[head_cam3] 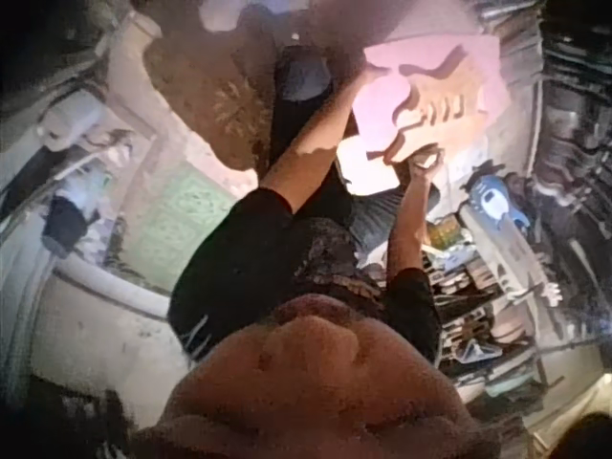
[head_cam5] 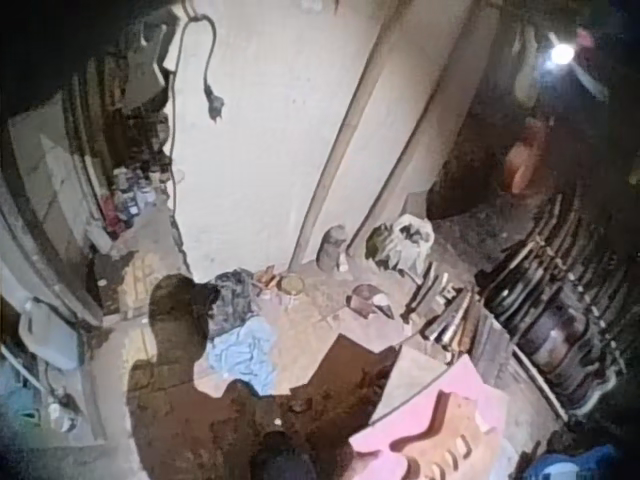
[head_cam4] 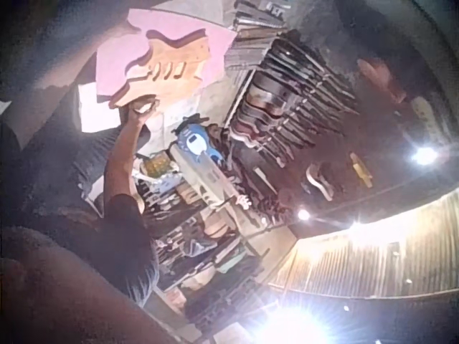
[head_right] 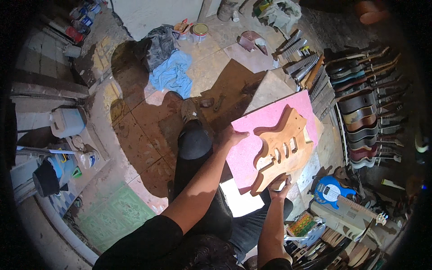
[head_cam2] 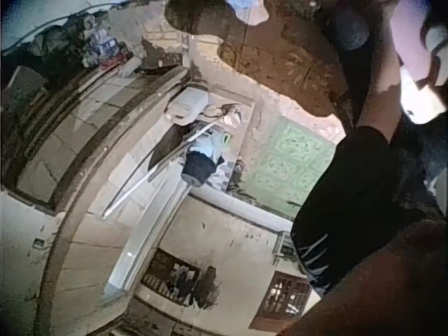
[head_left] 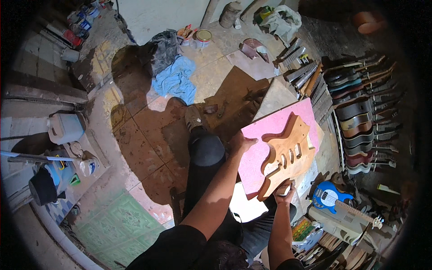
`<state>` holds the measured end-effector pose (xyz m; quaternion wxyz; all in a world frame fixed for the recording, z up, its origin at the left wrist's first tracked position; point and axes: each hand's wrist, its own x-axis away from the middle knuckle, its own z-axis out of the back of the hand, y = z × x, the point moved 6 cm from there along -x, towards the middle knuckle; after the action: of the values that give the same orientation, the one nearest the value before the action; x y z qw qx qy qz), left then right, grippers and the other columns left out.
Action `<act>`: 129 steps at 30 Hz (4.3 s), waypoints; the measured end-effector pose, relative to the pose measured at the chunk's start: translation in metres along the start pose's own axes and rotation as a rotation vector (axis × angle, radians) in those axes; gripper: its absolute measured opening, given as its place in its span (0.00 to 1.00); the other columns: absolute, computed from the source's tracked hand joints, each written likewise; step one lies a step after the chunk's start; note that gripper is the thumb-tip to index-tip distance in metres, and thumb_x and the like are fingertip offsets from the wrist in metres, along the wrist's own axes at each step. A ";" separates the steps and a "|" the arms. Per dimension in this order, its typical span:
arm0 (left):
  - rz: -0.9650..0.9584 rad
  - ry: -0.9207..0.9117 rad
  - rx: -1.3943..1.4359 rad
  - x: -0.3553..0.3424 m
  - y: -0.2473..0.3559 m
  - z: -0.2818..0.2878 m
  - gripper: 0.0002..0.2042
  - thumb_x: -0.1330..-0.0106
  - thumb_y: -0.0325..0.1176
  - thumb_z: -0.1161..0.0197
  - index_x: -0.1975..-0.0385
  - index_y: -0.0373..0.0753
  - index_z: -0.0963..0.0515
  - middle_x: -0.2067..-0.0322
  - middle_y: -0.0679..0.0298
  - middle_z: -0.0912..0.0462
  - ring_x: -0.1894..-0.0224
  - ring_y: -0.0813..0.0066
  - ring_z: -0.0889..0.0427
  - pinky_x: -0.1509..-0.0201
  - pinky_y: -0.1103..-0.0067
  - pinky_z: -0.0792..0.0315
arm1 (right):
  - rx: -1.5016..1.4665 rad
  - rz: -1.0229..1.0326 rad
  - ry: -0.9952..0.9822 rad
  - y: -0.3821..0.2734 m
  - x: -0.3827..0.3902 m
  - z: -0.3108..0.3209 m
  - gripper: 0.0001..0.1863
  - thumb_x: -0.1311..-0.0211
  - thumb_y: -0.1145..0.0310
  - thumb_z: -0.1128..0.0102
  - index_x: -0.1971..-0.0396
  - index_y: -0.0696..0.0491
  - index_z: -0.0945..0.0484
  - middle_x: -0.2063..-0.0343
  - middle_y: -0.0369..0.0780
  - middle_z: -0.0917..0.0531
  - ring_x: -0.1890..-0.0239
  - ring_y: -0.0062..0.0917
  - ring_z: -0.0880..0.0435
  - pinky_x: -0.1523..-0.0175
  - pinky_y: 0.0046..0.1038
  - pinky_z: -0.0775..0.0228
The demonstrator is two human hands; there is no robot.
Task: The person sands the surface of a wooden guitar body by hand using a small piece of sandpaper, moving it back and forth over the wood.
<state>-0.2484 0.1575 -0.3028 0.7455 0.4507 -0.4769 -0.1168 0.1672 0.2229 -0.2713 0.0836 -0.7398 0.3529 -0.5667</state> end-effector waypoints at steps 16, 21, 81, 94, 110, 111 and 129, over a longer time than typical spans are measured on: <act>0.395 -0.238 0.328 0.130 -0.098 -0.108 0.26 0.33 0.51 0.24 0.48 0.33 0.12 0.48 0.60 0.11 0.47 0.72 0.16 0.37 0.72 0.26 | 0.039 0.315 -0.177 -0.115 -0.064 0.085 0.23 0.32 0.61 0.37 0.39 0.47 0.25 0.37 0.36 0.18 0.30 0.29 0.24 0.21 0.35 0.37; 0.390 -0.347 0.371 0.146 -0.139 -0.107 0.30 0.32 0.56 0.26 0.44 0.34 0.13 0.51 0.62 0.11 0.48 0.73 0.16 0.37 0.74 0.28 | 0.161 0.253 -0.115 -0.118 -0.091 0.058 0.22 0.30 0.61 0.40 0.40 0.53 0.21 0.46 0.39 0.13 0.41 0.31 0.15 0.28 0.33 0.29; -0.112 -0.137 -0.873 -0.008 -0.110 0.042 0.35 0.20 0.61 0.52 0.29 0.35 0.27 0.34 0.32 0.25 0.29 0.40 0.27 0.27 0.59 0.32 | 0.372 0.093 -0.420 -0.137 -0.029 0.048 0.19 0.40 0.52 0.41 0.59 0.50 0.17 0.70 0.39 0.14 0.73 0.26 0.14 0.69 0.30 0.21; -0.087 0.170 -0.405 0.083 -0.010 0.014 0.46 0.33 0.53 0.30 0.26 0.23 0.38 0.32 0.37 0.26 0.30 0.46 0.26 0.27 0.61 0.31 | 0.291 0.527 0.230 -0.097 0.033 0.086 0.17 0.37 0.59 0.35 0.56 0.57 0.20 0.68 0.36 0.18 0.69 0.24 0.20 0.62 0.28 0.28; -0.132 -0.098 -0.089 0.160 0.006 -0.034 0.27 0.23 0.39 0.36 0.32 0.25 0.27 0.36 0.49 0.19 0.31 0.61 0.23 0.27 0.70 0.32 | 0.126 0.536 0.091 -0.068 0.099 0.090 0.12 0.28 0.60 0.40 0.57 0.54 0.21 0.75 0.37 0.19 0.75 0.26 0.18 0.72 0.32 0.25; -0.168 -0.117 -0.028 0.171 0.023 -0.045 0.26 0.23 0.39 0.36 0.33 0.26 0.27 0.37 0.50 0.19 0.33 0.63 0.22 0.28 0.71 0.31 | 0.166 0.567 0.181 -0.083 0.099 0.094 0.13 0.28 0.60 0.39 0.57 0.55 0.21 0.72 0.38 0.17 0.73 0.26 0.17 0.68 0.31 0.23; -0.604 -0.402 -0.655 0.157 0.103 -0.040 0.25 0.28 0.44 0.31 0.40 0.31 0.21 0.51 0.45 0.13 0.47 0.52 0.13 0.39 0.65 0.22 | 1.035 0.871 0.299 -0.050 0.113 -0.020 0.28 0.42 0.68 0.25 0.42 0.55 0.23 0.62 0.48 0.15 0.60 0.42 0.14 0.51 0.37 0.21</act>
<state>-0.1609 0.1438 -0.1323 0.6741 0.2791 -0.3973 -0.5566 0.1831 0.1955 -0.1505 0.5963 -0.3097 0.3098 -0.6727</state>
